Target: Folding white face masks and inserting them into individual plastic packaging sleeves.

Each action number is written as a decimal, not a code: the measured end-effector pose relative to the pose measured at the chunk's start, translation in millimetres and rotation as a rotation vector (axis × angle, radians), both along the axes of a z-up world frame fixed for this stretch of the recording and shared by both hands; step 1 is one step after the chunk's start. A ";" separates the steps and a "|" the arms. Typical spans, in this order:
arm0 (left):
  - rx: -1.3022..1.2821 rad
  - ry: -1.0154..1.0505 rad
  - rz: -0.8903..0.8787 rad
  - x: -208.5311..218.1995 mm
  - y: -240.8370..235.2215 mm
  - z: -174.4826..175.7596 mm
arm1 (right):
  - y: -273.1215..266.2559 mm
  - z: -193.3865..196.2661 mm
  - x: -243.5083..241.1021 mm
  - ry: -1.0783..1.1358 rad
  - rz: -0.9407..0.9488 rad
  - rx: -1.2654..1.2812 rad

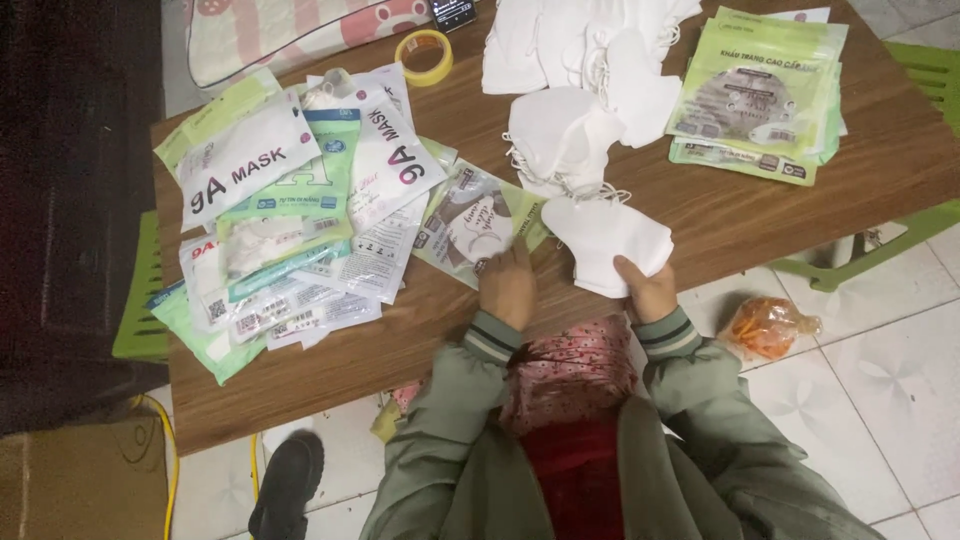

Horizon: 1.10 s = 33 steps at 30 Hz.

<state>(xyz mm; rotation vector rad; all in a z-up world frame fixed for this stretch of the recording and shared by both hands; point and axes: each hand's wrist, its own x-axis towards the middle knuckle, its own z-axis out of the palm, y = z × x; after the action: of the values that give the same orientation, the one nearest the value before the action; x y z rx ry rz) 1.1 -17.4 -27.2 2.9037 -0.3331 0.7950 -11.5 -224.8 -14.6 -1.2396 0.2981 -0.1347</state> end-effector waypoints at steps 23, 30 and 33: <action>-0.817 0.809 0.054 -17.3 17.4 52.2 | 9.1 19.2 -16.3 0.094 0.167 0.201; -0.945 0.704 0.069 -19.1 34.6 37.9 | -18.7 -56.5 -1.8 -0.070 0.254 -0.362; -0.888 0.664 0.058 -28.5 26.0 56.8 | -6.7 -9.4 -15.1 -0.152 0.299 -0.501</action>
<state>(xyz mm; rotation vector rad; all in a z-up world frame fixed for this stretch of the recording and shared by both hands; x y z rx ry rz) -27.4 8.7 29.6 2.1370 0.1500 -0.0762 -26.6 -231.5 -24.0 -1.7453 -0.0629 -0.0445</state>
